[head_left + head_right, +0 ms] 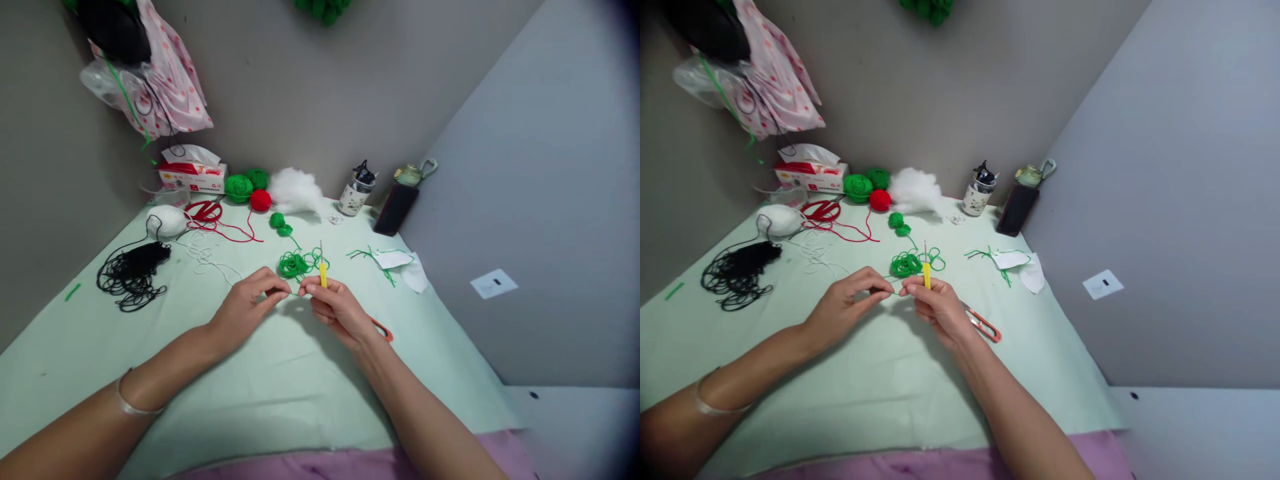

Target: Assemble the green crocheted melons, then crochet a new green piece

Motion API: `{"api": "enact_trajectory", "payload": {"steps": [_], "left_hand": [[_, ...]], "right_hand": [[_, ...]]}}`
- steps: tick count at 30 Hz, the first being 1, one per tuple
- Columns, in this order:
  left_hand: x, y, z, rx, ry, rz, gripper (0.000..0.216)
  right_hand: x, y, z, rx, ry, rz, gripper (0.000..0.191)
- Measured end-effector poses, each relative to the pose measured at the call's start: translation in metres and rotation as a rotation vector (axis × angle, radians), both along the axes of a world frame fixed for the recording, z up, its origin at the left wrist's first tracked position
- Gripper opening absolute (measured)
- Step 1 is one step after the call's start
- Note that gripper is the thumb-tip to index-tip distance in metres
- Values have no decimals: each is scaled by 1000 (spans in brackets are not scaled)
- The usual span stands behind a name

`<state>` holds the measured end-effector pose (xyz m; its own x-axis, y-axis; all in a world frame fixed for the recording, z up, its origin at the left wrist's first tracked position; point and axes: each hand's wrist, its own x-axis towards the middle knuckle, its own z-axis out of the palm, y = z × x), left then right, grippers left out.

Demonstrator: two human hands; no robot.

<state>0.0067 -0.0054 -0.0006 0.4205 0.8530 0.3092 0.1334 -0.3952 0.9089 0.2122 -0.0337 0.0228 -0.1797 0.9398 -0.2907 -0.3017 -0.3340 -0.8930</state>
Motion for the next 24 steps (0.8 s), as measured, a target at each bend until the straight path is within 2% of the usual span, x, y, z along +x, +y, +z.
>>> {"api": "enact_trajectory", "payload": {"steps": [6, 8, 10, 12, 15, 20, 22, 24], "left_hand": [[-1, -1, -3, 317, 136, 7, 22], [2, -1, -3, 501, 191, 14, 24], [5, -3, -2, 682, 234, 71, 22], [7, -5, 1, 718, 224, 187, 15], [9, -10, 6, 481, 129, 258, 6], [13, -16, 8, -101, -17, 85, 17], [15, -17, 8, -231, -68, 45, 19], [15, -17, 7, -291, -89, 39, 17]], "right_hand": [[-5, 1, -3, -107, -92, 111, 35], [-8, 0, -3, -113, -107, 144, 37], [-10, -1, -3, -99, -100, 160, 36], [-10, -2, -3, -77, -69, 155, 36], [-6, -3, -3, -23, -7, 127, 32], [-2, -3, -5, 44, 3, 127, 26], [-4, -3, -4, 63, -18, 129, 26], [-7, -4, -2, 88, -41, 110, 28]]}}
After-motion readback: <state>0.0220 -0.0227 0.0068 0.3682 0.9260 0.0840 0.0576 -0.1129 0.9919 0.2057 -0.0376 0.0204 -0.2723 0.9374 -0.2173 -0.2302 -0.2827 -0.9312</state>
